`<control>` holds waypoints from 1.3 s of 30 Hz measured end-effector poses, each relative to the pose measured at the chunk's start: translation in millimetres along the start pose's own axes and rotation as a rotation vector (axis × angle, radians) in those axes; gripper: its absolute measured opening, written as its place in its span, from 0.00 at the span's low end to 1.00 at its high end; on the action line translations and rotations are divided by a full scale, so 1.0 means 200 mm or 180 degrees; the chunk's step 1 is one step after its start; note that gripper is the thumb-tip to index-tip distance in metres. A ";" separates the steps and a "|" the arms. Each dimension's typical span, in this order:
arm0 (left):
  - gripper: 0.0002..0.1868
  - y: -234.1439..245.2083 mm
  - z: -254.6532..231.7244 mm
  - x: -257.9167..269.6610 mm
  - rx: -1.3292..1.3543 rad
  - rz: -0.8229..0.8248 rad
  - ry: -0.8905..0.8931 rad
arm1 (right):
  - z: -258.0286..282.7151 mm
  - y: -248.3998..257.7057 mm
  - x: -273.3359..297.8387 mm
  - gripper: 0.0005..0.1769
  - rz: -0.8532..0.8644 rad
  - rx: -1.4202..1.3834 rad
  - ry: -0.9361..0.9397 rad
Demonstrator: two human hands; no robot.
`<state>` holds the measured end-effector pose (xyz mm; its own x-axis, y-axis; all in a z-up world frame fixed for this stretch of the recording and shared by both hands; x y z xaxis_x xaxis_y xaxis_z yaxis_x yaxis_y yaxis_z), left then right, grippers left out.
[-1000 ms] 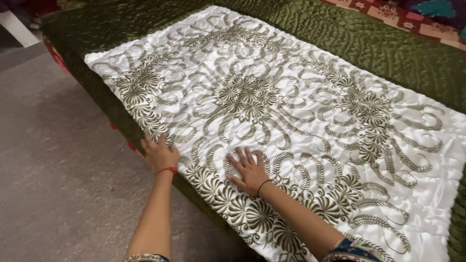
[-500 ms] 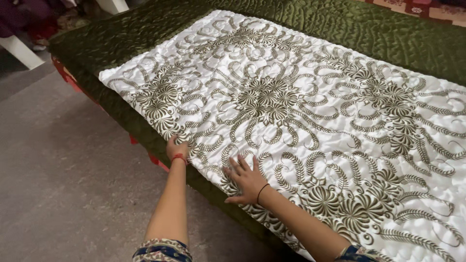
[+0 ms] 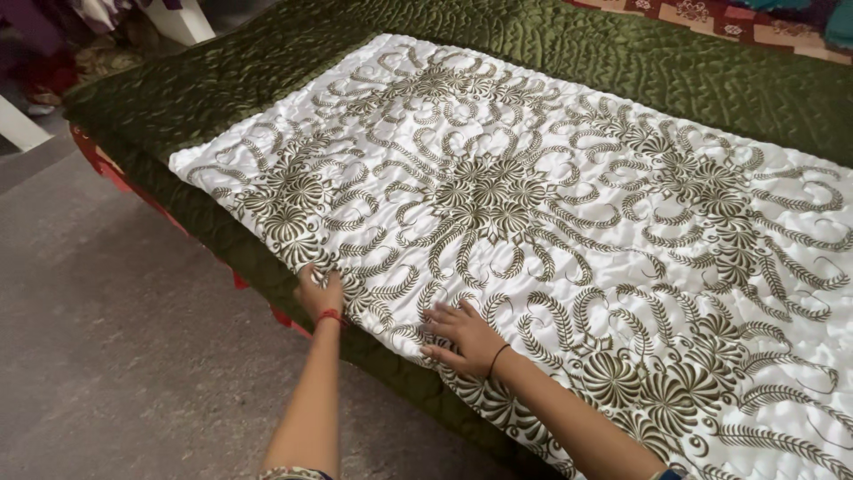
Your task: The person smooths a green quilted bedspread across the bed with both hands, pulling and aligning its edges along the sides, then smooths a white embroidered runner laid over the center of the bed and holds both hands flat over it at the end.
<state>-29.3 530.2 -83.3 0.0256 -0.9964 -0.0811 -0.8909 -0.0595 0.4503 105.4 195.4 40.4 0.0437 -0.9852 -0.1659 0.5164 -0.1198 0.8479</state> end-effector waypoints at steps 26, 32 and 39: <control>0.37 -0.01 0.13 -0.28 -0.0126 0.0656 -0.0152 | -0.40 0.04 -0.36 0.50 0.0255 0.0605 -0.0368; 0.53 0.14 0.12 -0.37 0.0110 0.0103 0.0600 | -0.16 -0.10 -0.57 0.63 0.0498 0.0728 -0.0310; 0.37 0.10 0.15 -0.44 -0.0803 0.0314 0.1064 | 0.03 -0.21 -0.72 0.68 0.0852 0.1045 -0.0508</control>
<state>-63.6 618.5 -93.8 0.1284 -0.9605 0.2470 -0.7587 0.0653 0.6481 72.4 341.8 32.3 -0.0070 -0.9903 0.1389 0.2050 0.1345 0.9695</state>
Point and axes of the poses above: each hand's wrist, its own x-axis away from the middle knuckle, its own y-axis out of the back of the hand, z = x × y, the point moved 8 cm from there along -x, towards the middle knuckle, and after that the axes turned 7 degrees about y, right-handed, at the moved point
